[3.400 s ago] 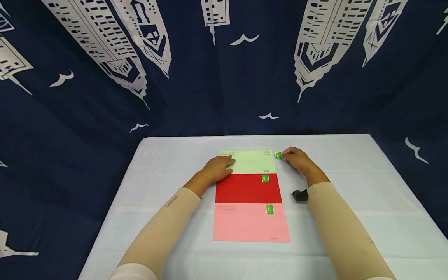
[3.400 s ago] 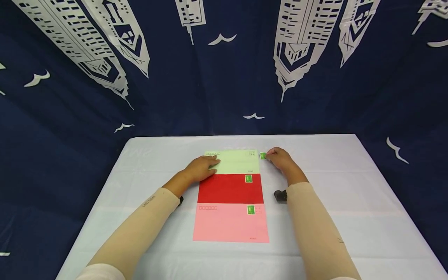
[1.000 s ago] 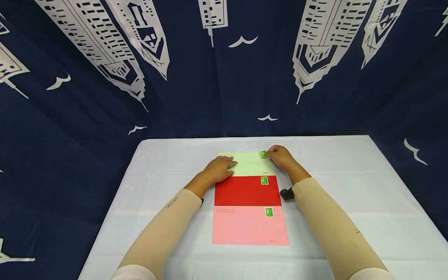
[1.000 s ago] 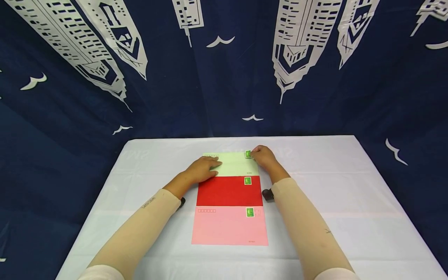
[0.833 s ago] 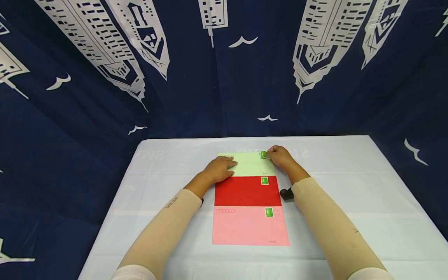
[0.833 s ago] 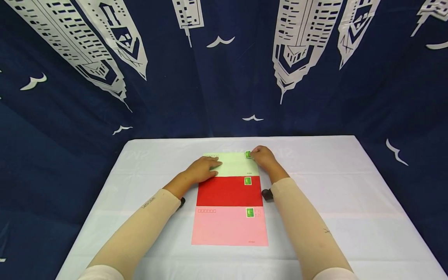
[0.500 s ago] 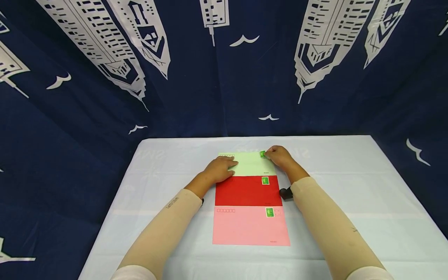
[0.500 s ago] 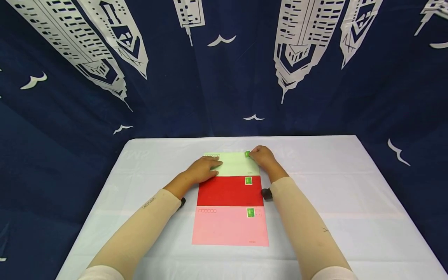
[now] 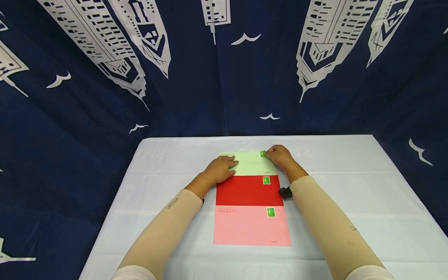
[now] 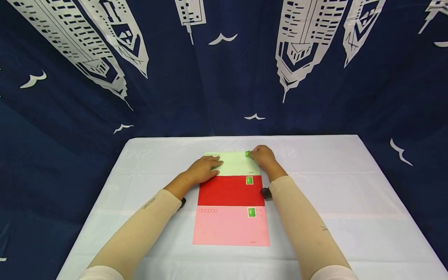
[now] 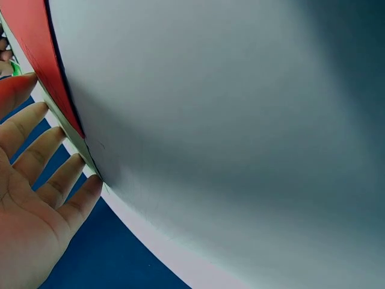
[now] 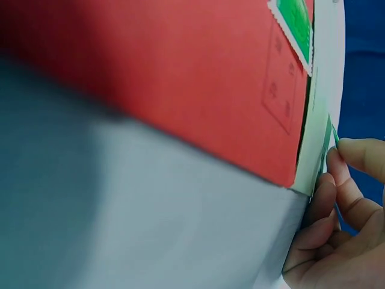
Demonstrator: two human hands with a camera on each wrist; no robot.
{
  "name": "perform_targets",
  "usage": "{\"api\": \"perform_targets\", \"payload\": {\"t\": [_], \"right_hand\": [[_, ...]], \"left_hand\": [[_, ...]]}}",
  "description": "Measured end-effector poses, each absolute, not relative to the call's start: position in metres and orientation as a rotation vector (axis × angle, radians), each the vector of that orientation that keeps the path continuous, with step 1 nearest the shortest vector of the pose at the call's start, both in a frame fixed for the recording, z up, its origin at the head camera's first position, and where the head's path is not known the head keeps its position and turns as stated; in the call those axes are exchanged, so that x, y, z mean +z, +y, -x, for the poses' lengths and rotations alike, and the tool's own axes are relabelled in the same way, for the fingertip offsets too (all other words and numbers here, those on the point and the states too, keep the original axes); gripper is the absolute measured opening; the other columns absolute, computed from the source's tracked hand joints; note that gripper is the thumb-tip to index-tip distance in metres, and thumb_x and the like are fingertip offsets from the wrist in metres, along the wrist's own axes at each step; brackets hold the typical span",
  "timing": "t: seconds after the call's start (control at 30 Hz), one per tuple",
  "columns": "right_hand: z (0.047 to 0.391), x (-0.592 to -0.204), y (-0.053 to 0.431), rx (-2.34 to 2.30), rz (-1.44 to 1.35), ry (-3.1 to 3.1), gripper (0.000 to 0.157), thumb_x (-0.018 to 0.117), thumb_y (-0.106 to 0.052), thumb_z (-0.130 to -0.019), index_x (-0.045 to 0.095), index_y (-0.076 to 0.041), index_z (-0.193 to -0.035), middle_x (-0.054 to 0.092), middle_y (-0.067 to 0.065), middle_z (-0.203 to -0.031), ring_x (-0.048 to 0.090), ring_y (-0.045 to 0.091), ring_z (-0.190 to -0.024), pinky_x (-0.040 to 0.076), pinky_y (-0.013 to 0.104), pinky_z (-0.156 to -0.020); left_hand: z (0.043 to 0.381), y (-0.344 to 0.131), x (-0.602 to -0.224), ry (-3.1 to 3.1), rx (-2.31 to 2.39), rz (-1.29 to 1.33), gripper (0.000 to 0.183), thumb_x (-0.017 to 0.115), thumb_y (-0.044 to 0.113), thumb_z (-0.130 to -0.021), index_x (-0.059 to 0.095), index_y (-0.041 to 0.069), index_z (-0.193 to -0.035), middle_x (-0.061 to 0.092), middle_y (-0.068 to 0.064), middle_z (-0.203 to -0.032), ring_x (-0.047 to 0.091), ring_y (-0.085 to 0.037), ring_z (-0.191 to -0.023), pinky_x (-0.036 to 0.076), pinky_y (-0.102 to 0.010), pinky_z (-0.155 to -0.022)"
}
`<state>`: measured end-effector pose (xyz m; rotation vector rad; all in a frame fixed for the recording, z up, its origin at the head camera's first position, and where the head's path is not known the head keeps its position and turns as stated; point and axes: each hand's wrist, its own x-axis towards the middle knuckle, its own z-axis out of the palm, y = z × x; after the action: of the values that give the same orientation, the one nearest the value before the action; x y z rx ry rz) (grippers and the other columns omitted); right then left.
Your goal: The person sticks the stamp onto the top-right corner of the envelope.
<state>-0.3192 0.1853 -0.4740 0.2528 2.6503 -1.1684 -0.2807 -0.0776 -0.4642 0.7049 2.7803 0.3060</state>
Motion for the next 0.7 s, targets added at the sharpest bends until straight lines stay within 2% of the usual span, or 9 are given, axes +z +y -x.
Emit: {"api": "perform_targets", "payload": {"t": [0.2, 0.7], "right_hand": [[0.3187, -0.4741, 0.1843, -1.111, -0.253, 2.685, 0.027, 0.055, -0.026, -0.098, 0.066, -0.002, -0.105, 0.063, 0.016, -0.107, 0.054, 0.025, -0.091, 0.043, 0.027, -0.071], [0.3183, -0.4746, 0.1816, -1.029, -0.202, 2.775, 0.021, 0.058, -0.022, -0.095, 0.064, -0.001, -0.096, 0.062, 0.014, -0.094, 0.055, 0.025, -0.087, 0.043, 0.026, -0.066]], "left_hand": [[0.2799, -0.0777, -0.4633, 2.776, 0.315, -0.71, 0.05, 0.058, 0.03, -0.103, 0.049, 0.021, -0.151, 0.041, -0.001, -0.162, 0.036, -0.024, -0.151, 0.03, -0.04, -0.126], [0.2793, -0.0773, -0.4625, 2.773, 0.281, -0.709, 0.051, 0.056, 0.032, -0.104, 0.047, 0.021, -0.152, 0.039, 0.0, -0.163, 0.033, -0.024, -0.153, 0.026, -0.039, -0.127]]}}
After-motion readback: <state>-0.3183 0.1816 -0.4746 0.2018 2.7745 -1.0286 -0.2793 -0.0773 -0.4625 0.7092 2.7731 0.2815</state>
